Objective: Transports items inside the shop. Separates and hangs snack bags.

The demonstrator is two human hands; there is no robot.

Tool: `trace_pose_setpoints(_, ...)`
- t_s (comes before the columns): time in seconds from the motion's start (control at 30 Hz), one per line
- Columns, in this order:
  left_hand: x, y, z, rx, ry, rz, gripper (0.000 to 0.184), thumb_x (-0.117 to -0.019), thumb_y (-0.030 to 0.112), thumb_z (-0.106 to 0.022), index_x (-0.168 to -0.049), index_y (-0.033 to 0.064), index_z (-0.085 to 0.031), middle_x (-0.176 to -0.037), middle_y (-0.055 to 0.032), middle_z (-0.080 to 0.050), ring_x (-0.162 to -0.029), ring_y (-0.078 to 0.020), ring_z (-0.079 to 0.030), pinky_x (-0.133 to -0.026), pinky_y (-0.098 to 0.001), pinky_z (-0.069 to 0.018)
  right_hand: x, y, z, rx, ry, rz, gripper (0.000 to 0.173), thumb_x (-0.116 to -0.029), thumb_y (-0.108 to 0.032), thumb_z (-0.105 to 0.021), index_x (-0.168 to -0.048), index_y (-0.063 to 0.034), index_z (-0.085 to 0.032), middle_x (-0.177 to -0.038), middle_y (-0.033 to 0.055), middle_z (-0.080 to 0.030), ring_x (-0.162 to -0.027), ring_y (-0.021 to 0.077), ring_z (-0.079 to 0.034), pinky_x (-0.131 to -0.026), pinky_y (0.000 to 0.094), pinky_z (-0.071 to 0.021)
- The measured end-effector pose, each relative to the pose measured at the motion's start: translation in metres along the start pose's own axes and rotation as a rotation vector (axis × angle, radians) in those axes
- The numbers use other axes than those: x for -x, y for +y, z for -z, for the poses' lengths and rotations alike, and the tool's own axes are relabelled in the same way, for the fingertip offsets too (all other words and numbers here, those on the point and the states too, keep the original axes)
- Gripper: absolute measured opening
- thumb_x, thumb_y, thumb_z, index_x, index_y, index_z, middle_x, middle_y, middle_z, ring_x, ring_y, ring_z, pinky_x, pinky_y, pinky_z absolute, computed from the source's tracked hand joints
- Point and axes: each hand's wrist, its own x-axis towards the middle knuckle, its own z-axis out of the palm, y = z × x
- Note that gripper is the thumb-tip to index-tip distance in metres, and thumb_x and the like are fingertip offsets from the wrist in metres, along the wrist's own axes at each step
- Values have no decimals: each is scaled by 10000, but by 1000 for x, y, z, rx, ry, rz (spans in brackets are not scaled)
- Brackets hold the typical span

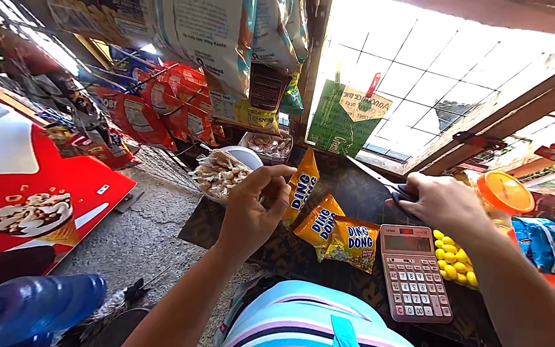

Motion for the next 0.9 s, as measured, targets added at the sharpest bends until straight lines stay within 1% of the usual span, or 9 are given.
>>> trace_pose_setpoints(0.13,-1,7,1,135,-7,126,311,-911,47,-617,-1220,58,-651,-897,72,-665,-762,5,-639,-694,-150,-563,-35,-4,-31,40,-292,-185,413,-943,-318,-726,-1162,27,-660,-1147,286,-667,-1125,485,-628,-896,670,-477)
trace_pose_setpoints(0.3,0,12,0,376,-8,311,321,-890,1,-623,-1192,100,-664,-881,48,-681,-756,-46,-674,-706,-201,-597,-55,-2,-62,-90,-358,-85,495,-933,-310,-756,-1247,42,-607,-1203,275,-640,-1169,447,-611,-972,623,-479)
trace_pose_setpoints(0.43,1,17,-8,495,17,368,313,-894,-19,-634,-1184,92,-674,-881,25,-684,-760,-68,-686,-714,-220,-608,-55,-6,-63,-142,-356,-16,331,-1019,-156,-614,-1278,50,-608,-1235,283,-634,-1213,439,-594,-1032,599,-454)
trace_pose_setpoints(0.5,0,19,-14,528,32,388,312,-897,-39,-629,-1187,70,-667,-881,20,-680,-748,-77,-691,-708,-230,-619,-42,-15,-55,-180,-261,23,321,-1056,-139,-532,-1299,53,-614,-1263,287,-635,-1225,451,-596,-1039,610,-454)
trace_pose_setpoints(0.57,-1,20,-20,549,44,396,312,-895,-56,-621,-1185,55,-658,-873,15,-681,-730,-80,-695,-702,-240,-627,-20,-23,-50,-270,0,197,298,-1072,-144,-482,-1196,61,-660,-1128,262,-685,-1064,420,-679,-936,581,-530)
trace_pose_setpoints(0.63,-3,21,-27,557,45,404,311,-898,-59,-617,-1188,48,-652,-875,16,-685,-723,-79,-696,-700,-245,-628,-2,-36,-52,-405,386,440,302,-1054,-211,-522,-1083,16,-717,-980,154,-730,-863,246,-727,-772,408,-604)
trace_pose_setpoints(0.67,-4,22,-30,560,46,406,308,-900,-59,-615,-1188,45,-650,-875,16,-682,-719,-78,-696,-697,-246,-631,7,-45,-50,-501,495,542,339,-1041,-297,-553,-1115,-11,-721,-1054,116,-743,-951,172,-726,-826,330,-604)
trace_pose_setpoints(0.77,-7,30,-41,567,48,423,309,-897,-65,-620,-1185,45,-640,-878,14,-685,-722,-79,-700,-692,-248,-631,27,-75,-49,-666,560,704,511,-927,-463,-697,-1242,-64,-657,-1310,141,-665,-1252,208,-619,-1009,367,-540)
trace_pose_setpoints(0.9,-11,37,-48,586,8,351,276,-900,-47,-639,-1163,36,-636,-875,6,-697,-764,-95,-713,-746,-281,-636,23,-92,-58,-729,817,708,135,-989,-127,-648,-1058,-29,-709,-1118,109,-751,-1084,127,-703,-928,244,-568)
